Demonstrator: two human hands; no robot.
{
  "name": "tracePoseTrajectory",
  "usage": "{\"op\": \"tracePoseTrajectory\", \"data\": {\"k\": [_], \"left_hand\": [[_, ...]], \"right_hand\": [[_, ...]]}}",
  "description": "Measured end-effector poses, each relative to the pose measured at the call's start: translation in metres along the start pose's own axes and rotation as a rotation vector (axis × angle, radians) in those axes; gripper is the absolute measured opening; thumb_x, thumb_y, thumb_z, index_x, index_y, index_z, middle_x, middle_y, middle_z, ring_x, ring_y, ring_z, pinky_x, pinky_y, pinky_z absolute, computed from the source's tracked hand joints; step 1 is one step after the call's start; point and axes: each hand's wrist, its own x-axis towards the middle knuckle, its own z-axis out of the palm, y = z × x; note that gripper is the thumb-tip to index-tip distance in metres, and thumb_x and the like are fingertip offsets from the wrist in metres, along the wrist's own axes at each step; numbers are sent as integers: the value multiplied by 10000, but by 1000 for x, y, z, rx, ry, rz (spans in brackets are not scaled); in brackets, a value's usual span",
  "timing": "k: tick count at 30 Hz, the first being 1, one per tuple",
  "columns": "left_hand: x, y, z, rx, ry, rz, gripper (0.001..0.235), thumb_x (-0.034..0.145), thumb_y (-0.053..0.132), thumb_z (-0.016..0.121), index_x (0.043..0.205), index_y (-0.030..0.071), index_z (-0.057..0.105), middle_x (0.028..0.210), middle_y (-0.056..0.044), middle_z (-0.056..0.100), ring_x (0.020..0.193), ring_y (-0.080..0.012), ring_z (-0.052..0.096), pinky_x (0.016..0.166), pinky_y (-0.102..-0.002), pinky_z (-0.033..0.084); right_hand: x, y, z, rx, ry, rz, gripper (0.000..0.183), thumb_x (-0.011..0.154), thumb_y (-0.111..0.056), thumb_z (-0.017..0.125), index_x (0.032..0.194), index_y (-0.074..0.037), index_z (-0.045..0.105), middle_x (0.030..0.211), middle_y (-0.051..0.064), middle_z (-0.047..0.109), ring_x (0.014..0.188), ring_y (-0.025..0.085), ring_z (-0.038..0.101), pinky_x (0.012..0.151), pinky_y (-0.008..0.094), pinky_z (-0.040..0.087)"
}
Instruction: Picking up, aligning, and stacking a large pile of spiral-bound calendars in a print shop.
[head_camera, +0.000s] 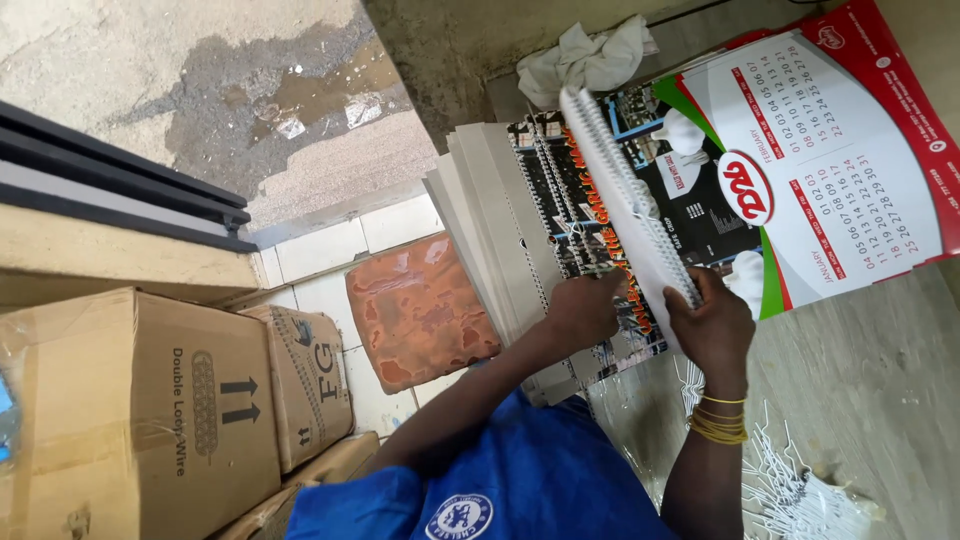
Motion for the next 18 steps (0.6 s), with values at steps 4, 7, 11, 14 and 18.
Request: {"op": "tracePoseTrajectory", "data": {"k": [4,7,11,14,18], "left_hand": [[-7,2,1,-557,202,172,256,994,78,539,1249,80,570,664,-176,622,542,-324,635,523,-390,471],[15,-14,41,-882,263,147,120,1029,103,530,1148,121,524,752,-193,664,618,-286,648,580,-403,458],[43,-46,103,-1091,254,201,112,1026,59,554,1085,131,491,788,-174,648,674,-203,592,643,-363,459],[47,-52,107,-1183,248,220,166,1002,50,602,1049,123,461,809,-95,649,716,-120,525,654,-312,428],[55,-49,104,-1161,235,331,174,1005,31,575,941,163,481,715,-35,568,654,-68,446,605,-276,380]], "right_hand": [[3,1,4,-191,88,9,421,950,-434,708,1294,-191,727,1022,184,778,999,477,720,878,624,539],[7,4,-2,-168,114,5,398,955,-413,704,1277,-180,724,1028,185,773,996,482,712,862,627,540],[1,-6,5,-156,128,-3,400,947,-392,712,1276,-166,728,1028,195,775,977,484,720,842,630,546],[2,-16,8,-144,123,-32,374,963,-347,694,1267,-134,735,1016,214,773,955,484,727,826,621,549],[8,-20,14,-248,73,-57,357,992,-388,638,1259,-165,715,964,223,769,943,501,728,827,631,544]]}}
